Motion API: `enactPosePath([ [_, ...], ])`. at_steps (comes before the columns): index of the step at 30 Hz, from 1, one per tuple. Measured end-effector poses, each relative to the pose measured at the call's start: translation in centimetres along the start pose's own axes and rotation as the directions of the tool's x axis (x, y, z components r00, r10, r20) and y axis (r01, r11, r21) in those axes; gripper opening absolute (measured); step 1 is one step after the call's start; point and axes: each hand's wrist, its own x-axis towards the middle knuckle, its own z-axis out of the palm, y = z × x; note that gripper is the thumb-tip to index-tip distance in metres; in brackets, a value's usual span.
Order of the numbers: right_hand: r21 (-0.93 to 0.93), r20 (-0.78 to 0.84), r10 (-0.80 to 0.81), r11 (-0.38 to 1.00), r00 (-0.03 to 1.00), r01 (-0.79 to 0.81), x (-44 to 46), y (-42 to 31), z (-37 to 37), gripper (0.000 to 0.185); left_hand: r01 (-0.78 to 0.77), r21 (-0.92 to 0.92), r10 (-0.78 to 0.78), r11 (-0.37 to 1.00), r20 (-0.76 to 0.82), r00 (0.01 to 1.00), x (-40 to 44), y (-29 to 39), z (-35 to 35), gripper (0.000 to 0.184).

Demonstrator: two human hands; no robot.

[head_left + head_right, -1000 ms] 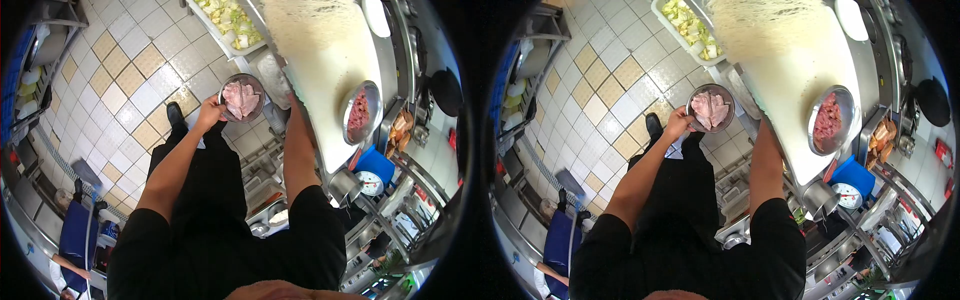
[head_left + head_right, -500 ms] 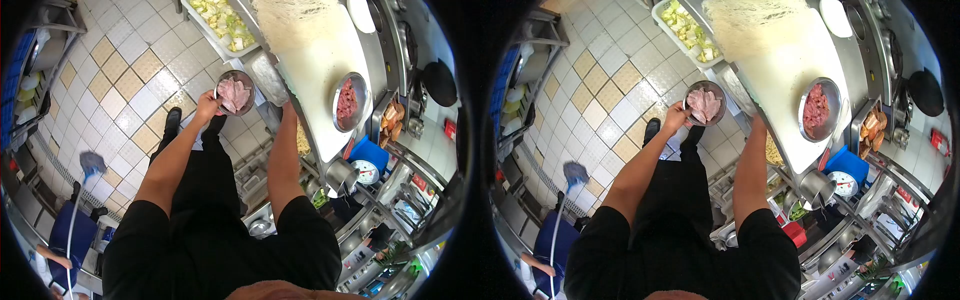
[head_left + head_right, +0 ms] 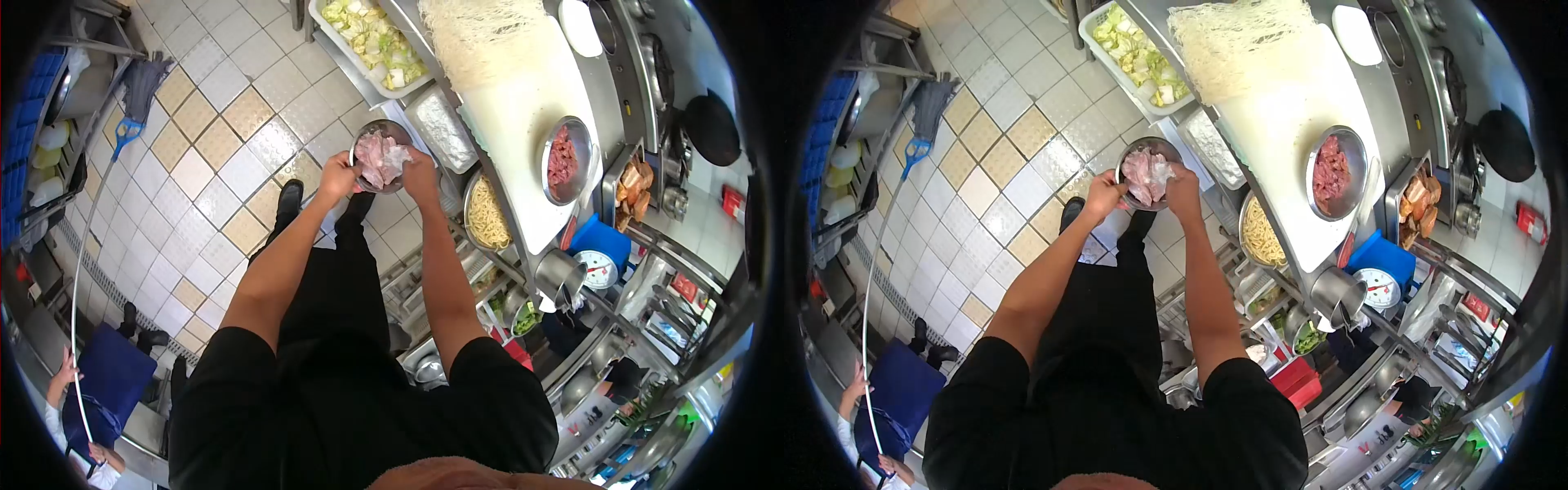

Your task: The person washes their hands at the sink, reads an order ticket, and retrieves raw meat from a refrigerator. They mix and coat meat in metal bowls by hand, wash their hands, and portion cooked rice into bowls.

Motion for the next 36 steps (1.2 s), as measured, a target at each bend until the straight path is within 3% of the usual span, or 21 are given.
enactPosePath([
  [4, -0.021, -0.015, 0.045, 0.999, 0.999, -0.045, -0.3, -0.8, 0.7, 0.044, -0.006, 0.037, 0.005, 0.999, 0.026, 1.000, -0.9, 0.5, -0.4, 0.012],
  [7, -0.433, 0.053, -0.186, 0.881, 0.981, 0.191, -0.9, -0.5, 4.0, 0.059, -0.051, 0.008, 0.049, 0.999, 0.121, 0.991, -1.9, 1.2, 0.3, 0.012],
  [10, -0.350, 0.030, -0.136, 0.926, 0.990, 0.138, -1.6, -2.5, 5.5, 0.065, -0.065, 0.024, 0.061, 0.998, 0.126, 0.990, -2.4, 2.2, -0.1, 0.012],
  [11, -0.404, 0.074, -0.227, 0.883, 0.971, 0.238, -1.3, -0.5, 6.0, 0.059, -0.063, 0.068, 0.055, 0.996, 0.120, 0.991, -2.2, 1.7, -0.4, 0.012],
  [14, -0.406, 0.111, -0.048, 0.909, 0.993, 0.089, -0.2, -0.3, 4.1, 0.056, -0.002, 0.028, 0.000, 1.000, 0.097, 0.995, -2.0, 1.0, -1.1, 0.010],
  [18, -0.314, 0.019, -0.239, 0.921, 0.971, 0.232, -1.7, -1.8, 1.0, 0.062, -0.024, -0.050, 0.026, 0.998, 0.040, 0.999, -2.1, 2.7, -0.5, 0.009],
  [19, -0.158, 0.086, -0.151, 0.974, 0.985, 0.163, -2.2, -2.0, 0.2, 0.066, -0.057, -0.028, 0.058, 0.998, 0.043, 0.997, -1.9, 2.6, -0.4, 0.009],
  [22, -0.021, -0.072, 0.081, 0.996, 0.994, -0.083, -2.0, 2.0, 0.8, 0.065, -0.095, -0.004, 0.096, 0.995, 0.067, 0.993, -1.7, 2.0, 0.2, 0.009],
  [23, -0.096, -0.059, -0.035, 0.995, 0.998, 0.029, -2.0, 1.1, 1.6, 0.063, -0.068, -0.023, 0.069, 0.997, 0.084, 0.994, -2.3, 2.4, 0.7, 0.009],
  [26, -0.192, -0.061, -0.002, 0.981, 0.998, -0.010, -2.6, -1.2, 3.3, 0.062, -0.082, -0.025, 0.085, 0.996, 0.119, 0.989, -1.4, 1.1, 1.1, 0.015],
  [27, -0.192, 0.062, -0.040, 0.980, 0.997, 0.052, -1.8, -0.3, 2.6, 0.054, -0.070, -0.050, 0.075, 0.996, 0.113, 0.991, -0.9, 0.5, 0.8, 0.016],
  [29, -0.038, 0.102, 0.024, 0.999, 0.995, -0.020, -0.6, 0.0, -1.2, 0.043, -0.013, -0.131, 0.029, 0.991, 0.120, 0.992, 0.2, -0.7, 0.5, 0.020],
  [30, -0.123, 0.091, -0.089, 0.987, 0.992, 0.100, 1.1, 3.1, -3.8, 0.037, -0.004, -0.135, 0.021, 0.991, 0.124, 0.992, 0.7, -1.2, 0.4, 0.020],
  [32, 0.214, -0.169, 0.295, 0.942, 0.940, -0.257, 4.4, 5.8, -6.3, 0.032, 0.001, -0.141, 0.017, 0.990, 0.123, 0.992, 1.7, -1.8, 0.1, 0.019],
  [33, 0.118, -0.232, 0.355, 0.935, 0.906, -0.336, 6.7, 10.6, -7.7, 0.030, -0.003, -0.138, 0.018, 0.990, 0.113, 0.993, 2.0, -2.0, 0.1, 0.019],
  [34, -0.257, -0.172, 0.275, 0.915, 0.946, -0.313, 9.3, 18.1, -9.0, 0.028, -0.005, -0.135, 0.019, 0.991, 0.100, 0.995, 2.2, -2.3, 0.2, 0.019],
  [35, -0.609, -0.047, 0.190, 0.773, 0.981, -0.179, 12.0, 25.2, -10.0, 0.027, -0.007, -0.135, 0.018, 0.991, 0.081, 0.997, 2.3, -2.7, 0.2, 0.019],
  [36, -0.798, 0.137, 0.092, 0.600, 0.986, 0.055, 14.2, 31.2, -10.5, 0.026, -0.017, -0.148, 0.029, 0.989, 0.076, 0.997, 2.7, -3.3, 0.1, 0.019],
])
